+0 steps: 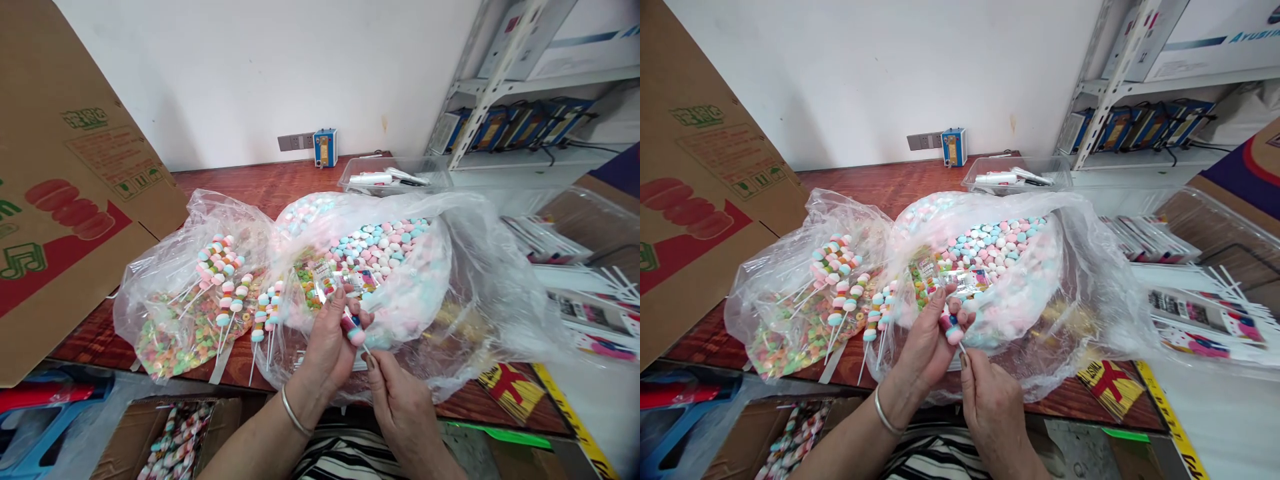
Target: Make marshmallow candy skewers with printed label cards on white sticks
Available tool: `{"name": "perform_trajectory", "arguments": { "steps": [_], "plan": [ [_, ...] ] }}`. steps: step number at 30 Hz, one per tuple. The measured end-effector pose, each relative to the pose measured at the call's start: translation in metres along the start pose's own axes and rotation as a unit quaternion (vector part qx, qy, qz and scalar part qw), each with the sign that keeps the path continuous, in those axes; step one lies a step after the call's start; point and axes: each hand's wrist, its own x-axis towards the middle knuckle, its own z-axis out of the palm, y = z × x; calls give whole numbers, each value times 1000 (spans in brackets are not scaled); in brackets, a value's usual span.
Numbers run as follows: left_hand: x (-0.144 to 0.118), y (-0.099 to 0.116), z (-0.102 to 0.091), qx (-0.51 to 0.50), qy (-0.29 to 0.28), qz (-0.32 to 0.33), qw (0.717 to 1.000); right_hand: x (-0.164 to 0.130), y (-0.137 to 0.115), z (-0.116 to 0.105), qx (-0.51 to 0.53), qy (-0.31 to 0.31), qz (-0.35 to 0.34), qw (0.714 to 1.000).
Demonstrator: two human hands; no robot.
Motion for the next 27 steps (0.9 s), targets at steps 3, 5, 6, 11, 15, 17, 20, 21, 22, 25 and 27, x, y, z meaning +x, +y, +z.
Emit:
{"name": "perform_trajectory", "arguments": {
  "steps": [3,5,6,11,15,17,20,21,22,25,27],
  "plan": [
    [-5,-7,0,-12,25,-19,999,3,1,0,0,5,10,1000],
    [-6,-4,0,-23,28,-27,999,6,0,-3,54,-16,38,998],
    [-5,-1,0,-23,25,-28,999,7,-1,-5,85,-32,57,994],
    [-1,11,-1,48,23,7,999,8,-2,-10,100,-27,79,991],
    [-1,14,-2,101,43,16,994,3,3,-11,6,27,-13,1000],
    [-2,15,-2,110,42,14,993,2,2,-13,46,7,12,999],
    [-4,12,-3,109,29,7,994,1,-3,-17,190,-75,135,970],
    [-5,10,-3,107,24,4,994,1,-5,-17,246,-98,182,947],
    [-6,7,-3,106,20,1,994,0,-6,-16,303,-115,226,919],
    [-8,-1,-3,97,21,-1,995,-2,-7,-10,448,-130,306,830],
    [-9,-3,-4,88,21,-8,996,-3,-6,-5,481,-112,317,810]
  ]
}}
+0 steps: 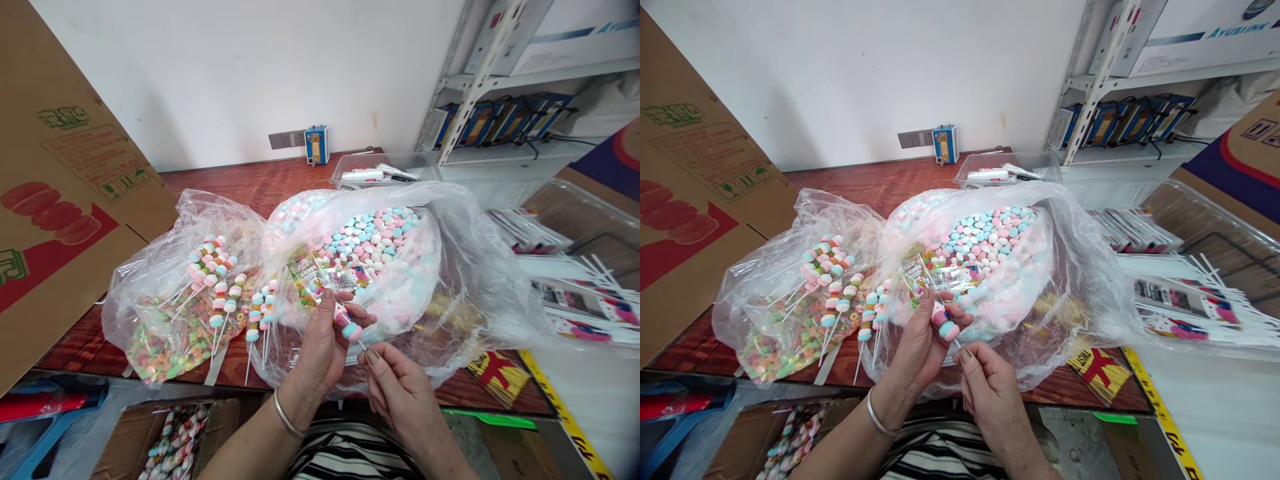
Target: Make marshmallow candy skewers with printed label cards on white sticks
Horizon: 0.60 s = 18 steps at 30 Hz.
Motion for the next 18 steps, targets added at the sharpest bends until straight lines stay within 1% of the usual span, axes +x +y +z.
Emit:
{"name": "perform_trajectory", "arguments": {
  "steps": [3,6,9,12,15,18],
  "plan": [
    [-1,1,-1,19,-5,7,1000,2,3,-1,-9,20,-17,1000],
    [-3,4,-4,92,-16,29,995,2,2,-5,-26,34,-22,999],
    [-3,6,-6,115,-19,24,993,2,-3,-8,-115,74,-64,989],
    [0,12,-8,73,-6,25,997,-1,-8,-8,-210,84,-116,967],
    [6,20,-9,-8,0,19,1000,-5,-13,-7,-243,71,-139,957],
    [13,27,-10,-75,7,18,997,-6,-15,-6,-255,72,-148,953]
  ]
}}
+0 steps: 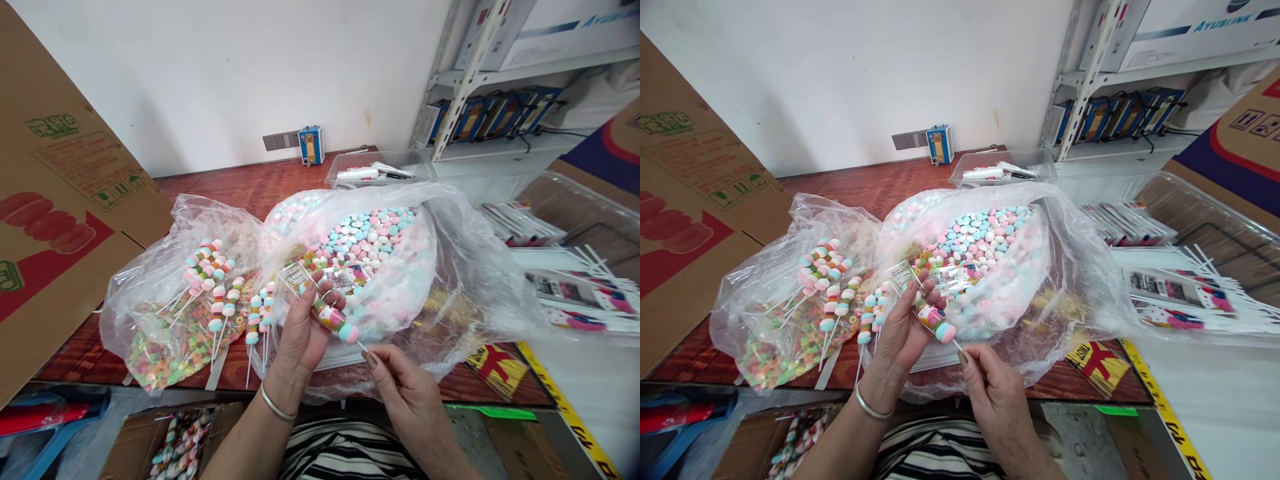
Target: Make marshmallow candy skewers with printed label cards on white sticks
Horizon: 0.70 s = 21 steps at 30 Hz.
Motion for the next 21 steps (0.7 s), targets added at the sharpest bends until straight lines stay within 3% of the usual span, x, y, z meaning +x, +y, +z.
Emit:
{"name": "perform_trajectory", "arguments": {
  "steps": [3,7,9,11,14,16,17,19,21],
  "plan": [
    [1,3,3,-39,5,19,999,-1,1,3,77,-54,63,994],
    [-3,3,12,-73,19,27,997,-5,7,15,288,-164,193,924],
    [-5,1,16,-66,24,25,997,-7,7,19,324,-163,196,911],
    [-7,-3,18,-43,31,22,998,-7,6,20,302,-146,179,925],
    [-9,-10,16,-17,31,6,999,-7,3,15,143,-85,86,982],
    [-10,-13,14,-6,22,-3,1000,-6,4,11,-25,-4,-47,999],
    [-10,-14,13,0,19,-5,1000,-5,5,10,-113,41,-123,985],
    [-11,-15,13,5,22,-5,1000,-3,7,9,-262,115,-242,927],
    [-12,-15,14,2,30,-8,1000,-2,9,9,-347,151,-296,877]
  ]
}}
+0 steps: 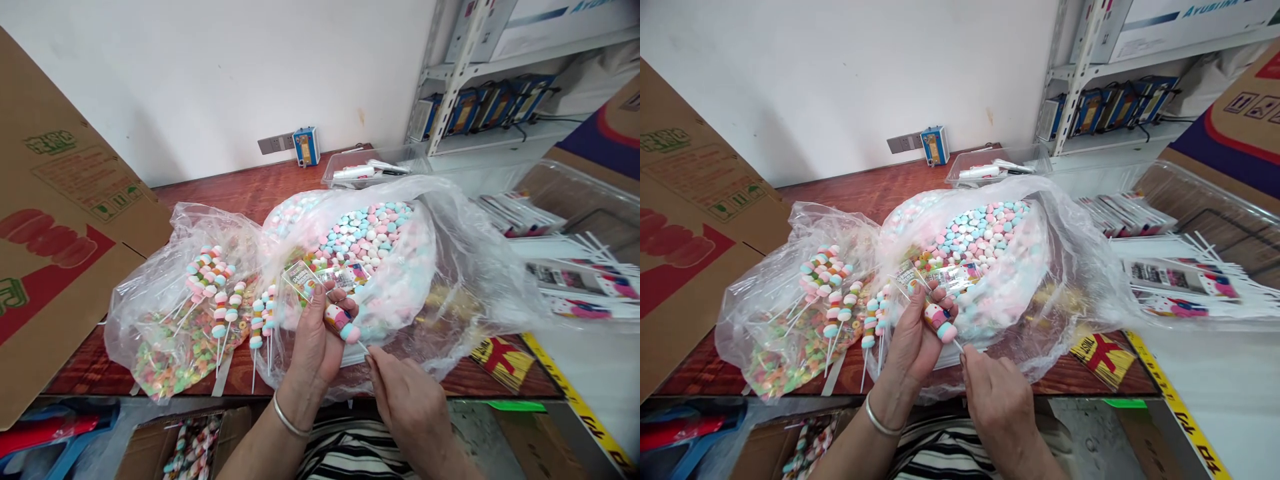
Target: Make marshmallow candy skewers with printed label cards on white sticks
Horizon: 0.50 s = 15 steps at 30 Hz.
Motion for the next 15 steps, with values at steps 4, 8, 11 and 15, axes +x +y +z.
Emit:
{"name": "perform_trajectory", "arguments": {
  "steps": [4,8,11,15],
  "plan": [
    [-1,2,0,-18,-32,-21,999,1,-2,-1,123,-41,83,988],
    [-2,2,-3,-36,-82,-34,995,6,-7,-8,474,-204,393,761],
    [-3,-1,-4,-28,-95,-28,995,9,-12,-8,615,-204,478,593],
    [-7,-12,0,0,-88,-7,996,9,-10,-2,533,-169,434,706]
  ]
}}
